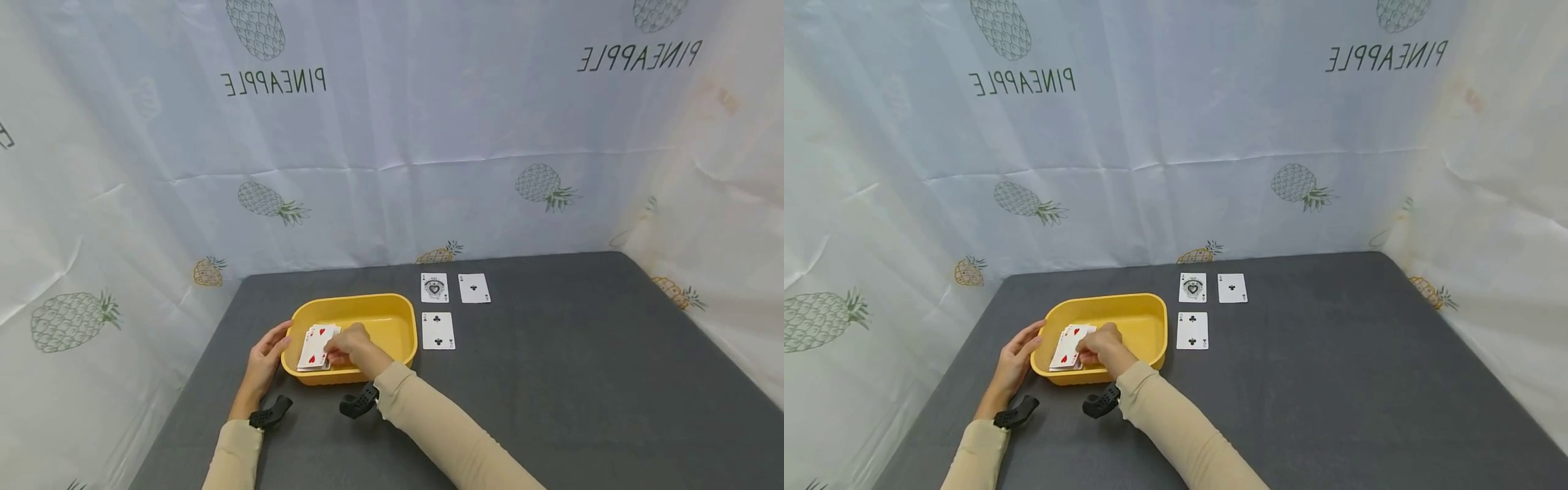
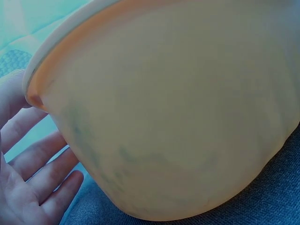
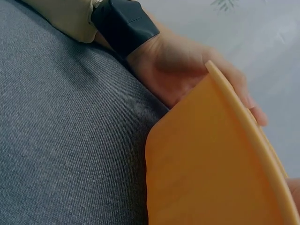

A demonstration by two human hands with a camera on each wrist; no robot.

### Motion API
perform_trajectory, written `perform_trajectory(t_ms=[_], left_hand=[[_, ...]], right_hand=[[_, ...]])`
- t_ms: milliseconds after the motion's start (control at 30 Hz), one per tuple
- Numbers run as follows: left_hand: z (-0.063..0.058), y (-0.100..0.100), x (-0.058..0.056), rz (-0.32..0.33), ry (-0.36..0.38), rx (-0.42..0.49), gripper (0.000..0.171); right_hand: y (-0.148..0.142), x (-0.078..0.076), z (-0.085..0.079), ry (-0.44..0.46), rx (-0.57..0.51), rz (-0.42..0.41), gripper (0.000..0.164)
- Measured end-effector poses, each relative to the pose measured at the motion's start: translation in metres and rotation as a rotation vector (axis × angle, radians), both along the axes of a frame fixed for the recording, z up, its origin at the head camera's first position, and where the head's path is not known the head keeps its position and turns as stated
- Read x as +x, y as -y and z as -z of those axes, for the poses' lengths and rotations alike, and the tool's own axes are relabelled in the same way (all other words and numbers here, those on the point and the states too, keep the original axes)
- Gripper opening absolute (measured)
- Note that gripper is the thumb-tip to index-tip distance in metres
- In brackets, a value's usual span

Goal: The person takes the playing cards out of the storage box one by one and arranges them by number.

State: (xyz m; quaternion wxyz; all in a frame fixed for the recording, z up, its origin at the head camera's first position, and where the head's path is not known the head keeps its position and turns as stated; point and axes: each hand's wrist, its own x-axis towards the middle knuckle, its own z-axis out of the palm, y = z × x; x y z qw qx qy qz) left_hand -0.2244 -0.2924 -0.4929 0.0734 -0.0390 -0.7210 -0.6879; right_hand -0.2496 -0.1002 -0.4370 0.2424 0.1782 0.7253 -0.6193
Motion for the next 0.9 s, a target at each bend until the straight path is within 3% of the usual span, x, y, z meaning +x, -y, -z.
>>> perform_trajectory(t_ms=[300, 900], left_hand=[[-0.002, -0.001, -0.001, 0.008, 0.0, 0.006, 0.044], [-0.002, -0.001, 0.001, 0.001, 0.013, -0.032, 0.046]], right_hand=[[-0.002, 0.002, -0.001, -0.023, -0.06, -0.003, 0.006], [-0.022, 0.0, -0.011, -0.034, -0.193, -0.067, 0.011]])
